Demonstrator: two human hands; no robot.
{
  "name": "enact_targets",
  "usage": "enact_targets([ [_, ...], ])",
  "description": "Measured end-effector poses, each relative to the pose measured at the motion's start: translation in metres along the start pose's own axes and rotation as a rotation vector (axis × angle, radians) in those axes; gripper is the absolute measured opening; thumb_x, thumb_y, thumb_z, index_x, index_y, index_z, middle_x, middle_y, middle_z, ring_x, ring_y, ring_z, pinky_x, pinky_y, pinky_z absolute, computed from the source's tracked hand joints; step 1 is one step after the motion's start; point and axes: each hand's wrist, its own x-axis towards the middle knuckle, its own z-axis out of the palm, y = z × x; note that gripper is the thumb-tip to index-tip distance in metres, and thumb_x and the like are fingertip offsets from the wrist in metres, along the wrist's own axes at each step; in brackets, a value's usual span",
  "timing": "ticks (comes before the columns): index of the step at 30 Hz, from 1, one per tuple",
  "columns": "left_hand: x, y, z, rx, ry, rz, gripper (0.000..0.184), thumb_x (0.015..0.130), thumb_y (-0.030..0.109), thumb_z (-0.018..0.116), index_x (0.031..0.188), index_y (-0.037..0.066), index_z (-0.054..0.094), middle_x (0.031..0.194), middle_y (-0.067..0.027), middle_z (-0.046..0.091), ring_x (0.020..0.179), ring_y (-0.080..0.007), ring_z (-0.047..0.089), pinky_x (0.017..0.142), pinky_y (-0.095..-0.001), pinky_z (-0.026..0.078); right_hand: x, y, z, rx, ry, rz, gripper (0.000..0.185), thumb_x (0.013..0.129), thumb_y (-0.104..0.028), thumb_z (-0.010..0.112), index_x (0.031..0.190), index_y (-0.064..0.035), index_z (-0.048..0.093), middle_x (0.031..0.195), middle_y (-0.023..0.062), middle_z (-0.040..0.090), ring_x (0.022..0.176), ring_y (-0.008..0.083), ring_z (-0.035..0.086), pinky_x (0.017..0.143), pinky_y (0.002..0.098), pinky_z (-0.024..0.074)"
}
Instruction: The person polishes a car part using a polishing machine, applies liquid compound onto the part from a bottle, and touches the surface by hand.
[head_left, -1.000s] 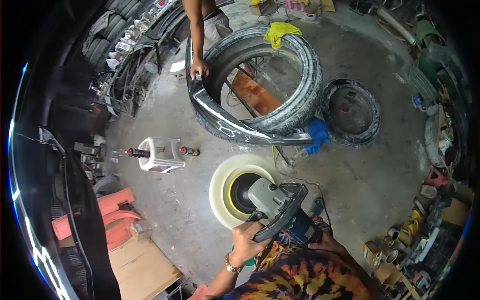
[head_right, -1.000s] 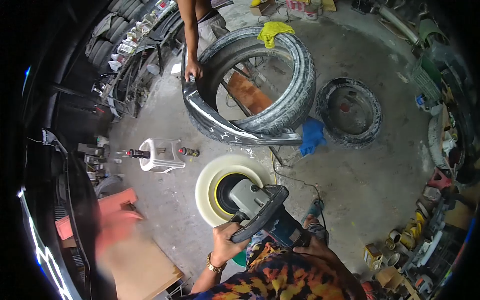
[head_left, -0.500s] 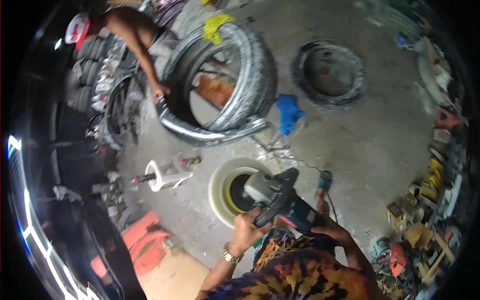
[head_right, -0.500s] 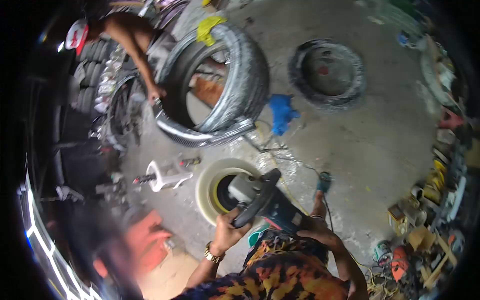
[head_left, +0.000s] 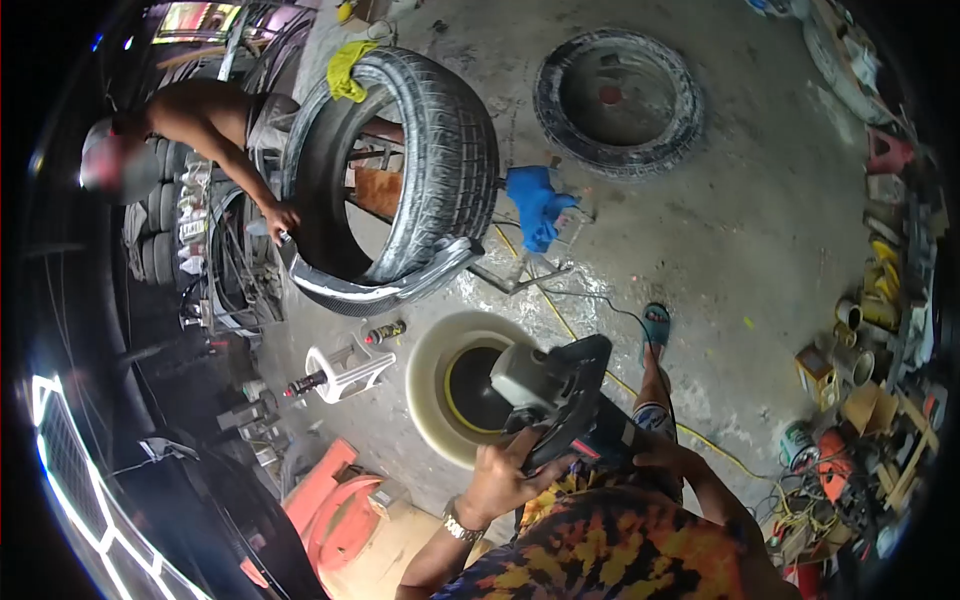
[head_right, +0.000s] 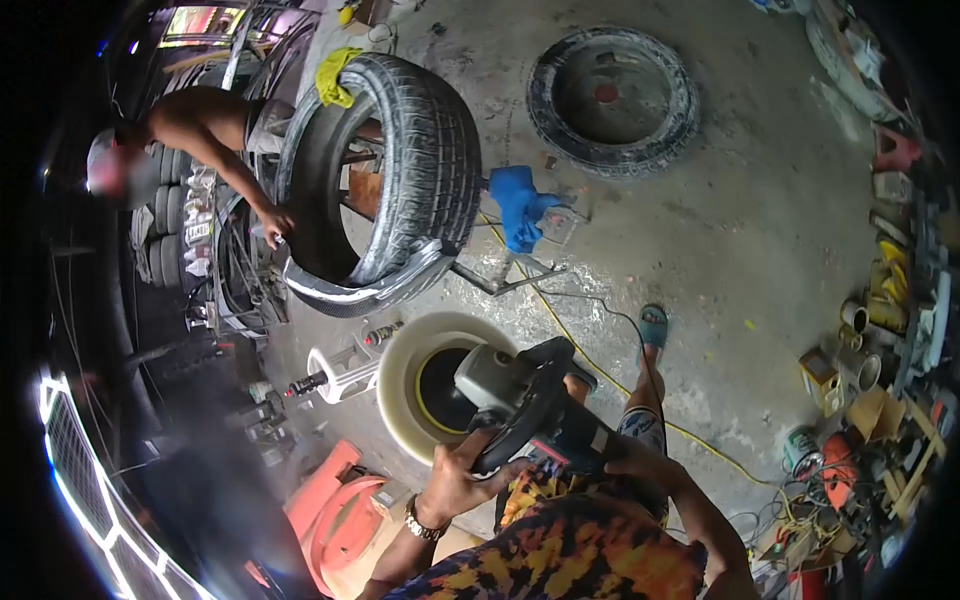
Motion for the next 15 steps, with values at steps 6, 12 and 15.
enact_targets([
  [6,0.072,0.041,0.033,0.164,-0.080,0.255,0.056,0.083,0.026,0.072,0.129,0.001,0.051,0.093,-0.0221,0.067,0.073,-0.0373,0.067,0.060,-0.0406,0.054,-0.018,0.020,-0.055,0.065,0.093,-0.082,0.065,0.084,-0.030,0.070,0.136,-0.0004,0.045,0.123,0.0064,0.059,0.112,0.0166,0.054,0.095,0.0326,0.0437],
  [12,0.147,0.058,0.061,0.396,-0.007,0.240,0.047,0.086,0.033,0.066,0.120,0.003,0.055,0.074,-0.0195,0.065,0.063,-0.0336,0.066,0.053,-0.0405,0.053,-0.001,-0.022,-0.087,0.168,-0.002,-0.033,0.063,0.084,-0.050,0.064,0.122,-0.0012,0.051,0.092,0.0126,0.064,0.075,0.0193,0.064,0.070,0.0317,0.0529],
  [15,0.180,0.064,0.065,0.424,0.051,0.217,0.043,0.088,0.037,0.062,0.116,0.005,0.056,0.067,-0.0169,0.064,0.060,-0.0336,0.065,0.051,-0.0406,0.053,0.012,-0.045,-0.110,0.025,0.046,-0.011,0.082,0.078,-0.073,0.052,0.114,0.0010,0.053,0.083,0.0134,0.062,0.069,0.0220,0.063,0.062,0.0333,0.0529],
])
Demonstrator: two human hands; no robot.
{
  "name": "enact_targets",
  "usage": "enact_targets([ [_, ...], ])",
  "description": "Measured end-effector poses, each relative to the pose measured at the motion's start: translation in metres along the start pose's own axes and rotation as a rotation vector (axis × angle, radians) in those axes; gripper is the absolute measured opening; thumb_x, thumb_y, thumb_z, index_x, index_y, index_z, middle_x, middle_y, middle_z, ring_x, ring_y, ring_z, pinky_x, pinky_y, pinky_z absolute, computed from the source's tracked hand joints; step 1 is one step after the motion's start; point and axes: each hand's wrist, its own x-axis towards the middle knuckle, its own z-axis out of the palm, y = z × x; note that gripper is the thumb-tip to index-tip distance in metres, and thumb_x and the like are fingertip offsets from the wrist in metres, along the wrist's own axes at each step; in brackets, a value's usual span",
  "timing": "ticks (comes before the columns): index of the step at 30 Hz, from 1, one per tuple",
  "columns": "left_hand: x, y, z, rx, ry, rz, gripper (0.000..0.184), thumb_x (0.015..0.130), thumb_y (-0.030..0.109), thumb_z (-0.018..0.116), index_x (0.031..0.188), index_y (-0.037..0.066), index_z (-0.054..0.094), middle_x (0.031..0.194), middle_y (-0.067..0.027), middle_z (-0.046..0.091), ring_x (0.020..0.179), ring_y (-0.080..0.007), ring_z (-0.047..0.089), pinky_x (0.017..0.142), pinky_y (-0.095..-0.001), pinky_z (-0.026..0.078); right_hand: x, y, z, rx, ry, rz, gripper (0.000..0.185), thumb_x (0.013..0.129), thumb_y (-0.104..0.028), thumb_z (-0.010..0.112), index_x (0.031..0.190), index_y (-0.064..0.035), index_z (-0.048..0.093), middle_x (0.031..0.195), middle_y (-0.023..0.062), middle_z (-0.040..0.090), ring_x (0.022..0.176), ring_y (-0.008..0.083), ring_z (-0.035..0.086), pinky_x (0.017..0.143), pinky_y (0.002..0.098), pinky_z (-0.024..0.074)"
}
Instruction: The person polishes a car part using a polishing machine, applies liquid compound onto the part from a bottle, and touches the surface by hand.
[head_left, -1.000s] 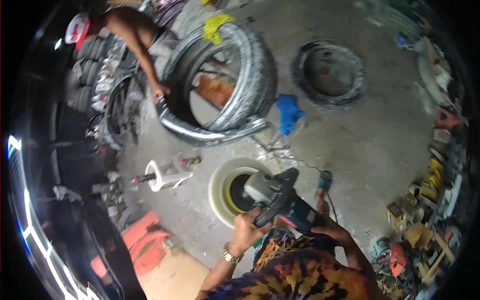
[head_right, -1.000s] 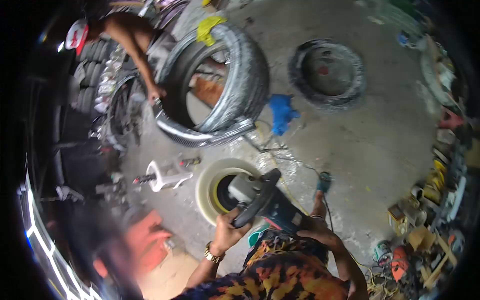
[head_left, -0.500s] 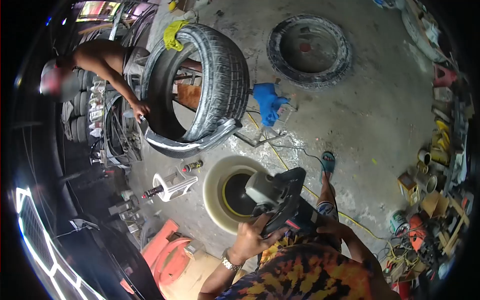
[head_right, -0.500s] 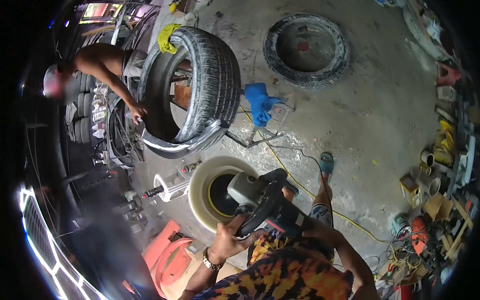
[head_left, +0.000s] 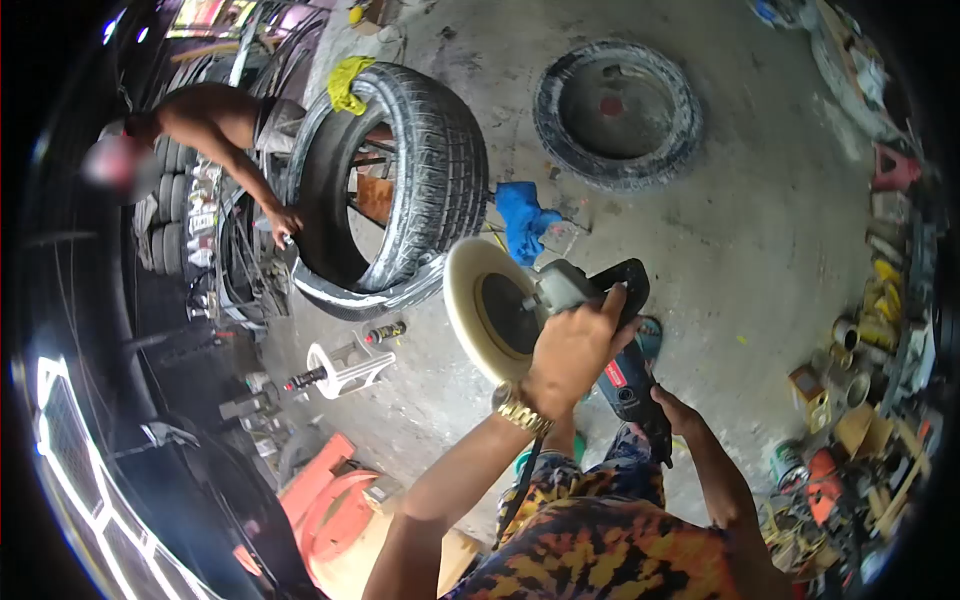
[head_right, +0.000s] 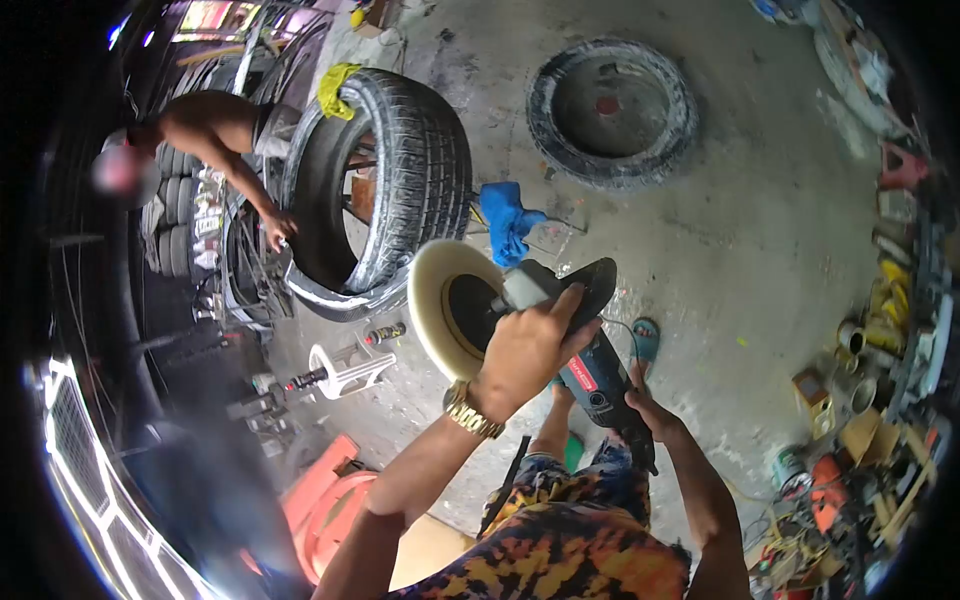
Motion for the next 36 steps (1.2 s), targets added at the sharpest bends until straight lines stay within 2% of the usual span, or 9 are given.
enact_targets([
  [1,0.010,-0.002,0.006,-0.005,0.003,-0.016,0.040,0.089,0.037,0.060,0.112,0.005,0.056,0.067,-0.0167,0.064,0.060,-0.0334,0.065,0.051,-0.0404,0.053,0.005,-0.006,-0.010,-0.038,-0.017,0.029,0.089,0.075,-0.080,0.049,0.112,0.0017,0.054,0.082,0.0139,0.062,0.067,0.0227,0.063,0.061,0.0340,0.0530],
  [3,0.031,-0.002,0.012,-0.010,-0.011,-0.075,0.037,0.089,0.037,0.059,0.107,0.004,0.056,0.069,-0.0156,0.065,0.063,-0.0339,0.066,0.054,-0.0413,0.053,0.010,-0.025,-0.022,0.063,-0.261,0.124,0.098,0.069,-0.087,0.046,0.107,0.0027,0.056,0.081,0.0156,0.061,0.067,0.0241,0.062,0.059,0.0359,0.0521],
  [4,0.040,-0.004,0.017,-0.034,-0.006,-0.090,0.036,0.089,0.037,0.059,0.104,0.004,0.056,0.071,-0.0157,0.065,0.065,-0.0342,0.066,0.056,-0.0422,0.053,0.006,-0.033,-0.021,0.041,-0.112,0.216,0.103,0.063,-0.092,0.043,0.102,0.0028,0.058,0.080,0.0154,0.060,0.066,0.0244,0.060,0.059,0.0363,0.0507],
  [6,0.056,-0.008,0.022,-0.077,-0.005,-0.122,0.033,0.089,0.035,0.059,0.100,0.004,0.057,0.078,-0.0170,0.067,0.074,-0.0350,0.067,0.063,-0.0440,0.054,0.004,-0.047,-0.025,0.088,-0.125,0.274,0.101,0.066,-0.091,0.041,0.103,0.0018,0.058,0.079,0.0146,0.060,0.064,0.0242,0.059,0.059,0.0363,0.0496],
  [11,0.077,-0.022,0.018,-0.161,-0.057,-0.200,0.029,0.089,0.032,0.059,0.097,0.004,0.059,0.083,-0.0175,0.068,0.079,-0.0349,0.068,0.068,-0.0435,0.055,0.004,-0.078,-0.033,0.198,-0.176,0.383,0.101,0.067,-0.091,0.038,0.104,0.0008,0.057,0.077,0.0134,0.058,0.062,0.0240,0.056,0.059,0.0369,0.0477],
  [15,0.079,-0.039,0.011,-0.205,-0.017,-0.260,0.029,0.088,0.032,0.059,0.098,0.004,0.060,0.084,-0.0172,0.068,0.081,-0.0348,0.068,0.069,-0.0435,0.055,0.003,-0.110,-0.011,-0.010,-0.048,0.439,0.102,0.061,-0.094,0.039,0.101,-0.0012,0.054,0.074,0.0101,0.054,0.063,0.0223,0.053,0.057,0.0334,0.0451],
  [16,0.078,-0.042,0.007,-0.228,-0.015,-0.274,0.029,0.088,0.032,0.060,0.098,0.004,0.061,0.085,-0.0173,0.068,0.082,-0.0346,0.068,0.069,-0.0436,0.055,0.005,-0.108,-0.022,0.086,-0.093,0.457,0.101,0.066,-0.092,0.036,0.104,-0.0002,0.056,0.074,0.0116,0.057,0.063,0.0227,0.056,0.057,0.0365,0.0470],
  [21,0.079,-0.052,-0.004,-0.255,0.030,-0.302,0.027,0.088,0.030,0.059,0.094,0.004,0.065,0.089,-0.0180,0.069,0.084,-0.0342,0.068,0.072,-0.0432,0.055,0.008,-0.135,-0.004,0.025,-0.066,0.516,0.101,0.066,-0.093,0.036,0.105,-0.0018,0.055,0.075,0.0107,0.056,0.065,0.0220,0.055,0.057,0.0342,0.0463],
  [36,0.088,-0.060,-0.026,-0.269,0.107,-0.329,0.022,0.084,0.024,0.061,0.088,0.004,0.070,0.091,-0.0149,0.070,0.089,-0.0312,0.068,0.076,-0.0401,0.055,0.018,-0.169,0.028,-0.105,0.032,0.500,0.104,0.063,-0.094,0.036,0.103,-0.0002,0.053,0.072,0.0098,0.053,0.058,0.0208,0.052,0.053,0.0333,0.0450],
])
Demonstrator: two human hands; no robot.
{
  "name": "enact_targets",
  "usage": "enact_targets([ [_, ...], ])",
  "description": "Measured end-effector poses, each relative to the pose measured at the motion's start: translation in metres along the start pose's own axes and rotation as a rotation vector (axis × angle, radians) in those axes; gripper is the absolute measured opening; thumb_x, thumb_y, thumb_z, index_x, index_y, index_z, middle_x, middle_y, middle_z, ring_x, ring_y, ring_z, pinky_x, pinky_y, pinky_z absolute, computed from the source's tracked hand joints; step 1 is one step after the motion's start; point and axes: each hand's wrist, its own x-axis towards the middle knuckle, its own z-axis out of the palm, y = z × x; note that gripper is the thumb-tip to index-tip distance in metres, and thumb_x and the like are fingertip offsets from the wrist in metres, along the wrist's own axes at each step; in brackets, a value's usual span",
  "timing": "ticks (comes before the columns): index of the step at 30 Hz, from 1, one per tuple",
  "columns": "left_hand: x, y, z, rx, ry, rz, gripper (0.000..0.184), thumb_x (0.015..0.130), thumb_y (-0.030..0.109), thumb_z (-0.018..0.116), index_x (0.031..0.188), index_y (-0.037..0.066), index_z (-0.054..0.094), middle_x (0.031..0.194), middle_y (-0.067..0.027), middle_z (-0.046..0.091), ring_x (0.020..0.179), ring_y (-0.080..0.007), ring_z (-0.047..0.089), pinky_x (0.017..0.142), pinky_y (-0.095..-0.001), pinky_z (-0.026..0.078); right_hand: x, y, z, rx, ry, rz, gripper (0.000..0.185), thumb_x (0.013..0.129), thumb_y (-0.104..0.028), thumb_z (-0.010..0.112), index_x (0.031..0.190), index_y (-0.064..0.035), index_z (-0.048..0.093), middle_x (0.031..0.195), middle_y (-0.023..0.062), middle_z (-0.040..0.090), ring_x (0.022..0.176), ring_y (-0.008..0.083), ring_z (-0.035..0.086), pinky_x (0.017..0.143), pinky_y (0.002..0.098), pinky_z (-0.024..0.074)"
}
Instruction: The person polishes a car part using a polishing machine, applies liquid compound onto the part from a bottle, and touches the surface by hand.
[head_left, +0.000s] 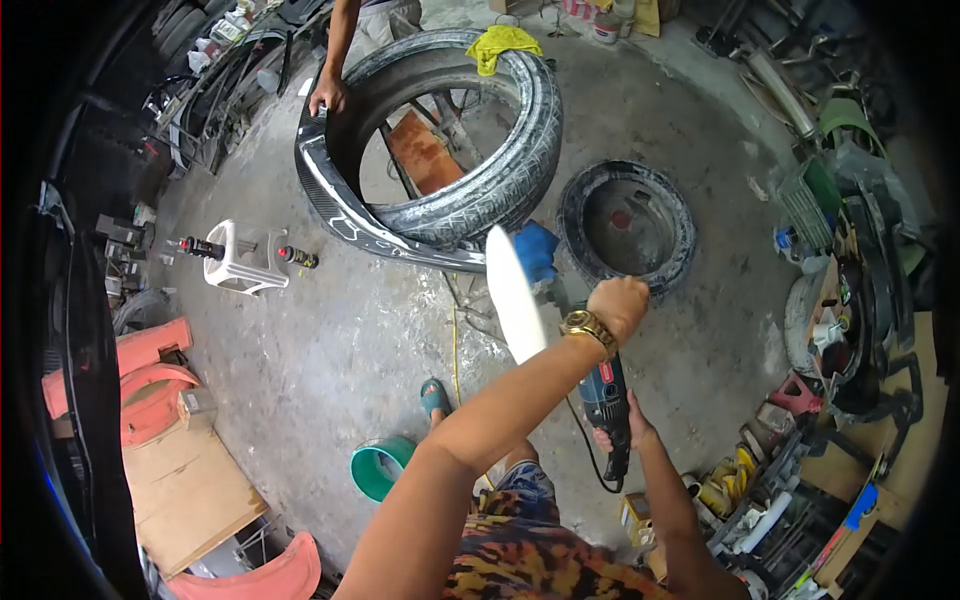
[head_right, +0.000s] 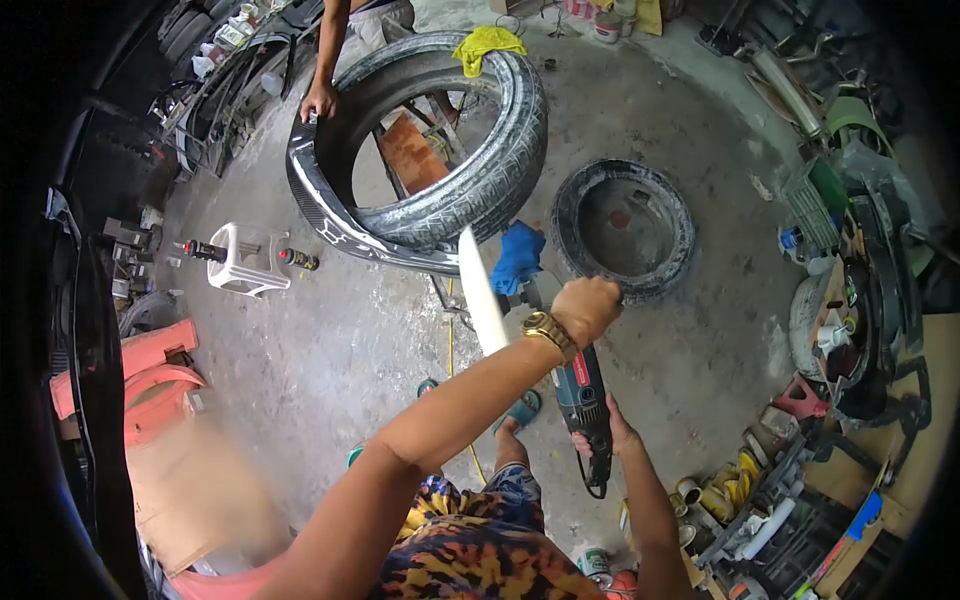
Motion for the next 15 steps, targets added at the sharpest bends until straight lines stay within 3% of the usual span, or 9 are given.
enact_targets([
  [2,0.000,0.002,0.002,0.032,-0.012,0.035,0.023,0.085,0.025,0.060,0.087,0.004,0.070,0.091,-0.0155,0.070,0.089,-0.0314,0.068,0.077,-0.0406,0.055,0.008,0.014,-0.003,0.032,-0.117,-0.067,0.102,0.064,-0.094,0.035,0.099,0.0000,0.054,0.071,0.0099,0.053,0.058,0.0207,0.052,0.053,0.0327,0.0448],
  [11,-0.023,-0.001,0.019,-0.064,-0.095,0.040,0.024,0.084,0.023,0.062,0.095,0.002,0.065,0.090,-0.0188,0.068,0.084,-0.0348,0.068,0.073,-0.0433,0.055,-0.014,0.041,-0.018,0.028,-0.064,-0.029,0.099,0.068,-0.092,0.031,0.091,0.0008,0.054,0.072,0.0111,0.053,0.062,0.0227,0.054,0.055,0.0337,0.0464],
  [12,-0.029,0.001,0.023,-0.071,-0.109,0.032,0.023,0.084,0.021,0.062,0.099,0.002,0.063,0.089,-0.0195,0.068,0.085,-0.0349,0.068,0.073,-0.0440,0.055,-0.014,0.052,-0.026,0.167,-0.219,-0.030,0.101,0.069,-0.090,0.034,0.102,0.0022,0.055,0.080,0.0162,0.059,0.072,0.0281,0.061,0.061,0.0354,0.0505],
  [13,-0.035,0.002,0.028,-0.077,-0.123,0.026,0.024,0.083,0.018,0.062,0.102,0.003,0.061,0.088,-0.0202,0.068,0.085,-0.0351,0.068,0.073,-0.0447,0.055,-0.020,0.060,-0.036,0.184,-0.222,-0.040,0.101,0.069,-0.090,0.034,0.102,0.0022,0.055,0.080,0.0162,0.059,0.072,0.0281,0.061,0.061,0.0354,0.0505],
  [15,-0.051,0.000,0.032,-0.078,-0.144,0.013,0.029,0.081,0.015,0.063,0.107,0.002,0.059,0.086,-0.0216,0.067,0.084,-0.0369,0.067,0.074,-0.0457,0.054,-0.038,0.063,-0.023,-0.002,-0.019,-0.122,0.105,0.067,-0.086,0.047,0.123,0.0024,0.049,0.101,0.0250,0.063,0.089,0.0367,0.065,0.067,0.0387,0.0556],
])
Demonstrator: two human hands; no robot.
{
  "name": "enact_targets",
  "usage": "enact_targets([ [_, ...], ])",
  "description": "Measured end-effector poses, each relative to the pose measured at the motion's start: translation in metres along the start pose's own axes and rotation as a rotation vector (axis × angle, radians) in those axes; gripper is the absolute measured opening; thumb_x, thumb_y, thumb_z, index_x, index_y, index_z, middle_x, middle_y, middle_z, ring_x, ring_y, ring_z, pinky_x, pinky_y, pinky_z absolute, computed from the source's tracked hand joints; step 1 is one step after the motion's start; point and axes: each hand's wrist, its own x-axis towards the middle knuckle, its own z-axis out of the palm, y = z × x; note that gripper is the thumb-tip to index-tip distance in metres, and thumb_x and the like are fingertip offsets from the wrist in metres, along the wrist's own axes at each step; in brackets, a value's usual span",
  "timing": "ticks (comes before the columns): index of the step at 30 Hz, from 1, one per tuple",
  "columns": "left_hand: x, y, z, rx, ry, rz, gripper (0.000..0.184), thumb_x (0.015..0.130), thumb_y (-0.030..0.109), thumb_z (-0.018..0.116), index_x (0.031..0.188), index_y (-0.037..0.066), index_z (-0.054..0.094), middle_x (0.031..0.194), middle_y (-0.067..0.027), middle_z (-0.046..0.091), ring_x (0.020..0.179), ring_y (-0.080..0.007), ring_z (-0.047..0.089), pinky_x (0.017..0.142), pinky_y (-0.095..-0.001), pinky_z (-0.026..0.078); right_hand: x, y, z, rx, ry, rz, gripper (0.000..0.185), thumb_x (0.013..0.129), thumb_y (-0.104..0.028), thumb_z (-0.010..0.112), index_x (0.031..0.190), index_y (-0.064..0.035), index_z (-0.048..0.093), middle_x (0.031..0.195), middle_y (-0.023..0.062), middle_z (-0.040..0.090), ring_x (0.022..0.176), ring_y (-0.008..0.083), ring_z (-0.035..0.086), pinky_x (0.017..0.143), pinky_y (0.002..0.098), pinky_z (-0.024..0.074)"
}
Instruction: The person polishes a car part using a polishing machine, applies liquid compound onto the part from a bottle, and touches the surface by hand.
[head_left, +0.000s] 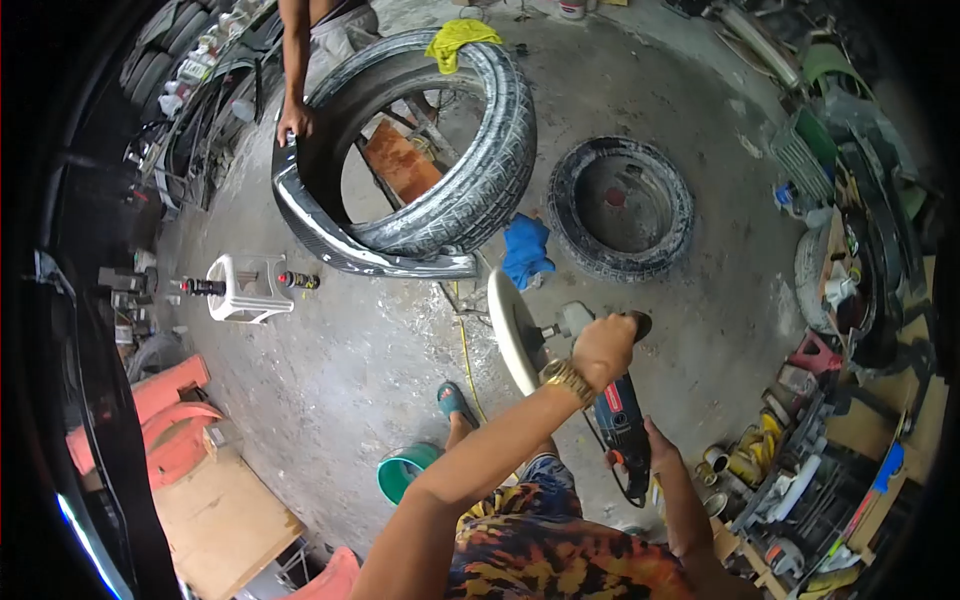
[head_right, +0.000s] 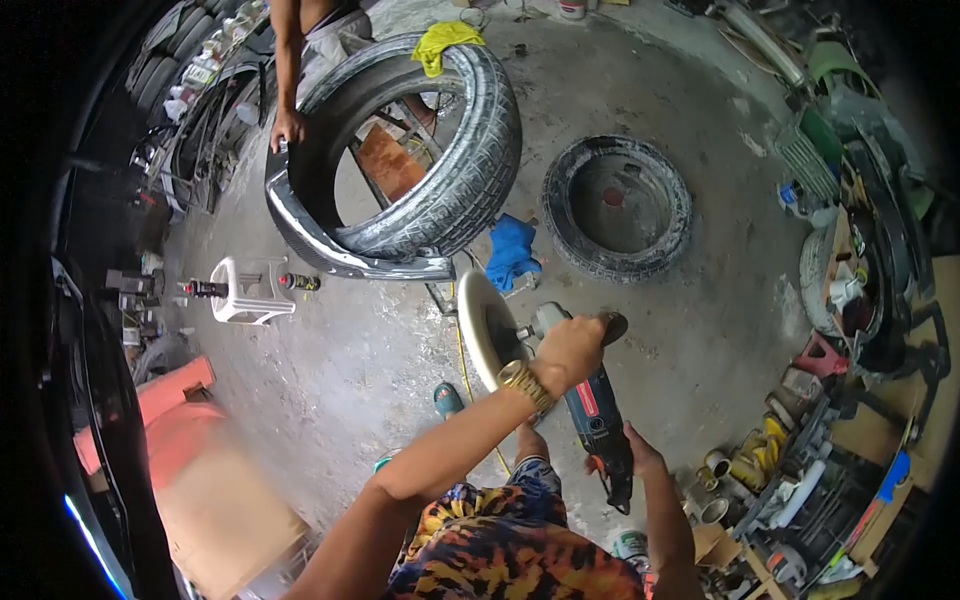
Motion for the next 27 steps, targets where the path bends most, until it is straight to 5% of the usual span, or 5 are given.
enact_targets([
  [1,-0.011,-0.001,-0.001,-0.074,0.035,0.002,0.025,0.079,0.011,0.063,0.101,0.001,0.060,0.086,-0.0217,0.067,0.083,-0.0374,0.067,0.074,-0.0455,0.054,-0.007,0.001,-0.007,0.031,-0.084,0.014,0.106,0.071,-0.083,0.047,0.139,-0.0015,0.038,0.126,0.0328,0.052,0.107,0.0433,0.059,0.071,0.0396,0.0559],
  [8,-0.075,0.010,-0.045,-0.375,0.060,-0.016,0.043,0.075,0.016,0.068,0.112,-0.001,0.053,0.080,-0.0254,0.064,0.080,-0.0428,0.064,0.072,-0.0494,0.051,-0.047,-0.048,0.042,-0.157,-0.134,0.048,0.102,0.076,-0.079,0.045,0.143,-0.0035,0.033,0.133,0.0291,0.049,0.113,0.0391,0.058,0.065,0.0292,0.0563],
  [14,-0.102,0.012,-0.079,-0.616,0.166,-0.041,0.040,0.073,0.017,0.070,0.107,0.000,0.057,0.079,-0.0223,0.066,0.083,-0.0407,0.064,0.076,-0.0474,0.050,-0.076,-0.120,0.086,-0.443,0.315,0.143,0.086,0.089,-0.072,0.029,0.125,0.0027,0.052,0.105,0.0235,0.067,0.079,0.0267,0.069,0.058,0.0307,0.0560],
  [21,-0.095,0.037,-0.068,-0.574,0.365,-0.002,0.042,0.070,0.018,0.073,0.104,0.002,0.054,0.075,-0.0221,0.064,0.076,-0.0411,0.063,0.068,-0.0477,0.050,-0.058,-0.180,0.056,-0.431,0.276,0.263,0.088,0.088,-0.075,0.022,0.118,-0.0010,0.060,0.098,0.0201,0.069,0.075,0.0282,0.069,0.055,0.0335,0.0547],
  [27,-0.009,0.074,-0.032,-0.483,0.455,-0.239,0.033,0.068,0.016,0.073,0.095,0.003,0.059,0.069,-0.0195,0.061,0.072,-0.0404,0.062,0.066,-0.0457,0.050,-0.036,-0.249,-0.058,-0.473,0.046,0.364,0.085,0.087,-0.075,0.028,0.124,-0.0031,0.055,0.096,0.0173,0.069,0.074,0.0271,0.068,0.054,0.0350,0.0548],
])
